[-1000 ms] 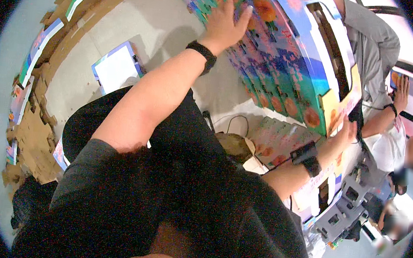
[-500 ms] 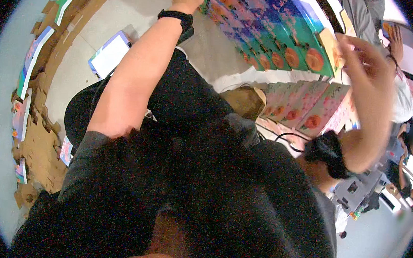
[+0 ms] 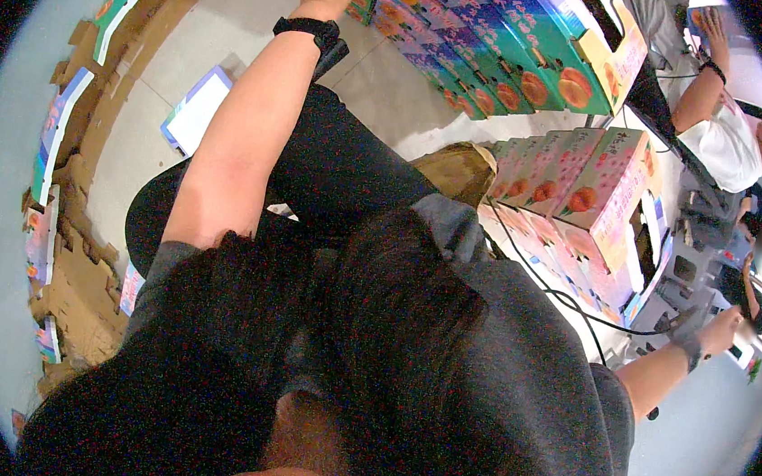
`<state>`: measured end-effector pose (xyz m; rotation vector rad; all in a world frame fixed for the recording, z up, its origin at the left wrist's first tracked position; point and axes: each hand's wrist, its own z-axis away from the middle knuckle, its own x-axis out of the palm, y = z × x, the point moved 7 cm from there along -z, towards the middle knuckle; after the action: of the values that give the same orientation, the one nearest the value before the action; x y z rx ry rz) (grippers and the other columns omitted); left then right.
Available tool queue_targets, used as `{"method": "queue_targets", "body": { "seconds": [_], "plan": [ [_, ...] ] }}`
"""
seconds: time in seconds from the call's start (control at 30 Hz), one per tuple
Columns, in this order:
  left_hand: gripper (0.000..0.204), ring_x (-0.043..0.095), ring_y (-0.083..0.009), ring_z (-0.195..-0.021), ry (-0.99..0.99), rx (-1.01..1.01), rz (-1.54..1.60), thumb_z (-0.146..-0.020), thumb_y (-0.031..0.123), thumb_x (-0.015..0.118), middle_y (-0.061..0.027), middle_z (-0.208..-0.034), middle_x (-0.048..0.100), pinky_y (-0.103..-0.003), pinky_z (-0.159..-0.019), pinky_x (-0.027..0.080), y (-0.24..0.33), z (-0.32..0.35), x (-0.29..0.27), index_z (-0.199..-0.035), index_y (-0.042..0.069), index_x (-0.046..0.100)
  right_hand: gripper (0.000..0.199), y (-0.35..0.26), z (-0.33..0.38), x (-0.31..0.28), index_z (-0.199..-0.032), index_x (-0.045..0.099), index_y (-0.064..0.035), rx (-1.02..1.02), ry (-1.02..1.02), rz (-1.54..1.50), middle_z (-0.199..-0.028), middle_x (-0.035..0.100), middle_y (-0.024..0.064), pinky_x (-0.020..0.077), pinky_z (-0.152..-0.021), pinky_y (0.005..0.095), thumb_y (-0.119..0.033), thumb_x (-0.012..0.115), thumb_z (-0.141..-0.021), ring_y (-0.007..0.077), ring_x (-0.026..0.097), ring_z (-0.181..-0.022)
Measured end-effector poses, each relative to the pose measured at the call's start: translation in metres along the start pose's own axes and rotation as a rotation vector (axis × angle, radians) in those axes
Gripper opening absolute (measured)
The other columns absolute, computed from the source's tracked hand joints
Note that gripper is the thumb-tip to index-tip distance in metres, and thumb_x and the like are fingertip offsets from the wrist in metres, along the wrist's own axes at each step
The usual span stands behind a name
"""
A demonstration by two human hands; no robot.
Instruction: The recorder and others in the scene are assembling and stacking cardboard boxes for peaches.
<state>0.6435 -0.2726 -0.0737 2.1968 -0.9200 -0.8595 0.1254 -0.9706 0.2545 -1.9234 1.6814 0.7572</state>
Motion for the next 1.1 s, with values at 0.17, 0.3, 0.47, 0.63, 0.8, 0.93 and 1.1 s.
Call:
{"method": "queue_targets", "body": {
  "seconds": [0.17, 0.3, 0.47, 0.63, 0.8, 0.93, 1.1],
  "plan": [
    [0.044, 0.058, -0.0334, -0.085, -0.075, 0.156, 0.174, -0.095, 0.04, 0.053, -0.0206, -0.095, 0.059, -0.047, -0.079, 0.045, 0.058, -0.002, -0.01, -0.108, -0.002, 0.052, 0.076, 0.169, 0.071, 0.098, -0.123, 0.062, -0.0057, 0.36, -0.363, 0.055, -0.124, 0.062, 0.0176, 0.0456, -0.096, 0.0465, -0.069, 0.049, -0.082, 0.0358, 0.057, -0.116],
    [0.042, 0.061, -0.0303, -0.081, -0.289, 0.315, 0.495, -0.091, 0.042, 0.058, -0.0155, -0.093, 0.061, -0.046, -0.072, 0.047, 0.126, 0.025, -0.001, -0.107, 0.003, 0.054, 0.076, 0.225, 0.129, 0.139, -0.124, 0.06, -0.0064, 0.526, -0.47, -0.063, -0.126, 0.06, 0.017, 0.0454, -0.096, 0.048, -0.069, 0.049, -0.083, 0.0356, 0.056, -0.117],
    [0.042, 0.064, -0.0298, -0.082, -1.016, 0.229, 0.653, -0.091, 0.044, 0.058, -0.0147, -0.088, 0.066, -0.04, -0.072, 0.049, 0.228, 0.15, 0.048, -0.094, 0.002, 0.062, 0.076, 0.237, 0.18, 0.179, -0.126, 0.058, -0.0073, 0.642, -0.57, -0.27, -0.127, 0.059, 0.0163, 0.0451, -0.096, 0.0499, -0.069, 0.049, -0.083, 0.0355, 0.056, -0.118],
    [0.079, 0.061, -0.0242, -0.099, -1.612, -0.539, 0.905, -0.091, 0.066, 0.045, -0.0146, -0.109, 0.064, -0.034, -0.09, 0.046, 0.27, 0.279, 0.09, -0.134, -0.001, 0.045, 0.076, 0.232, 0.221, 0.209, -0.128, 0.056, -0.0082, 0.736, -0.649, -0.491, -0.129, 0.057, 0.0155, 0.0448, -0.095, 0.0518, -0.069, 0.049, -0.083, 0.0353, 0.055, -0.119],
    [0.105, 0.041, -0.02, -0.129, -1.574, -0.77, 0.891, -0.081, 0.057, 0.069, -0.0175, -0.137, 0.046, -0.033, -0.11, 0.03, 0.276, 0.328, 0.106, -0.144, -0.011, 0.02, 0.076, 0.213, 0.264, 0.235, -0.13, 0.054, -0.0091, 0.835, -0.733, -0.721, -0.131, 0.056, 0.0148, 0.0446, -0.095, 0.0536, -0.069, 0.049, -0.083, 0.0351, 0.054, -0.12],
    [0.109, 0.041, -0.0205, -0.129, -1.645, -0.723, 1.113, -0.082, 0.056, 0.069, -0.0168, -0.138, 0.045, -0.032, -0.111, 0.028, 0.289, 0.346, 0.112, -0.146, -0.01, 0.012, 0.077, 0.194, 0.3, 0.247, -0.131, 0.053, -0.0098, 0.909, -0.789, -0.886, -0.133, 0.054, 0.0142, 0.0443, -0.095, 0.0551, -0.069, 0.049, -0.083, 0.035, 0.053, -0.121],
    [0.087, 0.03, -0.0194, -0.137, -1.851, -0.725, 1.425, -0.088, 0.054, 0.061, -0.0115, -0.147, 0.034, -0.047, -0.114, 0.023, 0.298, 0.361, 0.111, -0.148, 0.007, 0.016, 0.077, 0.171, 0.328, 0.245, -0.133, 0.051, -0.0107, 0.962, -0.841, -1.033, -0.135, 0.053, 0.0135, 0.0441, -0.094, 0.057, -0.069, 0.049, -0.083, 0.0348, 0.053, -0.122]
  ]
}}
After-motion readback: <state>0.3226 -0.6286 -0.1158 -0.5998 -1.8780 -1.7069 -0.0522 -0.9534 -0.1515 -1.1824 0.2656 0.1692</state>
